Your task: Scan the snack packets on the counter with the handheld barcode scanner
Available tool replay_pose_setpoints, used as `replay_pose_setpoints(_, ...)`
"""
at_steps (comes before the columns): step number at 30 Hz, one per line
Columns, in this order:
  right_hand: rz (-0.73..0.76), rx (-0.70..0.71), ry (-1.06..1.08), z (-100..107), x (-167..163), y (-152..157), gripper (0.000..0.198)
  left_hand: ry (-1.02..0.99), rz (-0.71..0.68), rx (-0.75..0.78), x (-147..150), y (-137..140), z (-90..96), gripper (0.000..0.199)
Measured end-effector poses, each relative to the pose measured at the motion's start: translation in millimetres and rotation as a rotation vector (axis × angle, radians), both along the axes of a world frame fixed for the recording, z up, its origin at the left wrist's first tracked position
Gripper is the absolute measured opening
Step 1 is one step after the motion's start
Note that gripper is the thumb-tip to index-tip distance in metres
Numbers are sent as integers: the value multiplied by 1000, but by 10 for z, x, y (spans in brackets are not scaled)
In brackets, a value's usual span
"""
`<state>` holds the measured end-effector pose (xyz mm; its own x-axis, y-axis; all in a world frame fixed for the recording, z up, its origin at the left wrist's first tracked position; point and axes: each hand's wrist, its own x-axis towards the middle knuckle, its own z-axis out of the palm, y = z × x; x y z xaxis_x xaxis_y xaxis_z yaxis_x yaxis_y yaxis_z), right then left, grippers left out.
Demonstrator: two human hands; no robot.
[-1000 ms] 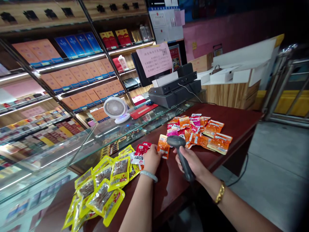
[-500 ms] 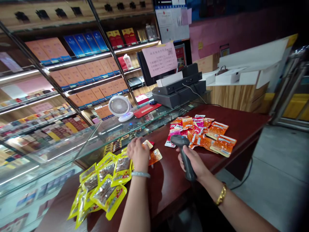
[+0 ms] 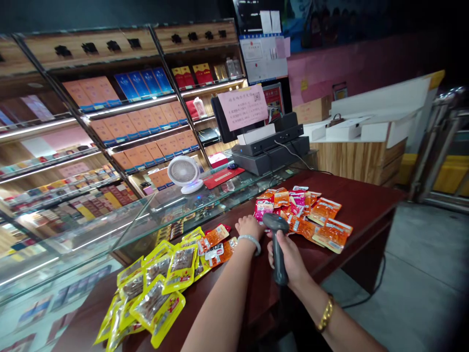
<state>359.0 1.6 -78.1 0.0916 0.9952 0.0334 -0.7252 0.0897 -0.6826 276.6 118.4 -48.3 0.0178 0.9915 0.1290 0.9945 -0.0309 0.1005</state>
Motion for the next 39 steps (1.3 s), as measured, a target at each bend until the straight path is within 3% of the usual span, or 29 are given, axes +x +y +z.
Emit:
replay_pose_setpoints(6, -16, -39, 4, 30, 14, -30, 47, -158, -19, -24, -289, -137, 58, 39)
replay_pose_setpoints(15, 91, 17, -113, 58, 35, -125, 49, -222, -16, 51, -734, -553, 83, 36)
replay_pose_setpoints(21, 188, 57, -152, 134, 229, -380, 46, -154, 92, 35, -1077, -698, 274, 36)
replay_pose_setpoints(25, 204, 41, -151, 75, 373, -517, 43, 39, 217, 251, -1302, -789, 432, 41)
replay_pose_setpoints(28, 210, -2, -153, -4, 402, -552, 43, 80, 158, 378, -1178, -794, 416, 48)
replay_pose_setpoints(32, 222, -21, -172, -23, 385, -592, 43, 14, -51, 180, -694, -592, 230, 46)
replay_pose_setpoints(36, 225, -36, -192, 1, 398, -636, 45, 27, -56, 32, -311, -288, 83, 52)
replay_pose_setpoints(39, 204, -41, -228, -5, 460, -624, 45, 32, -44, -49, -242, -160, 57, 56)
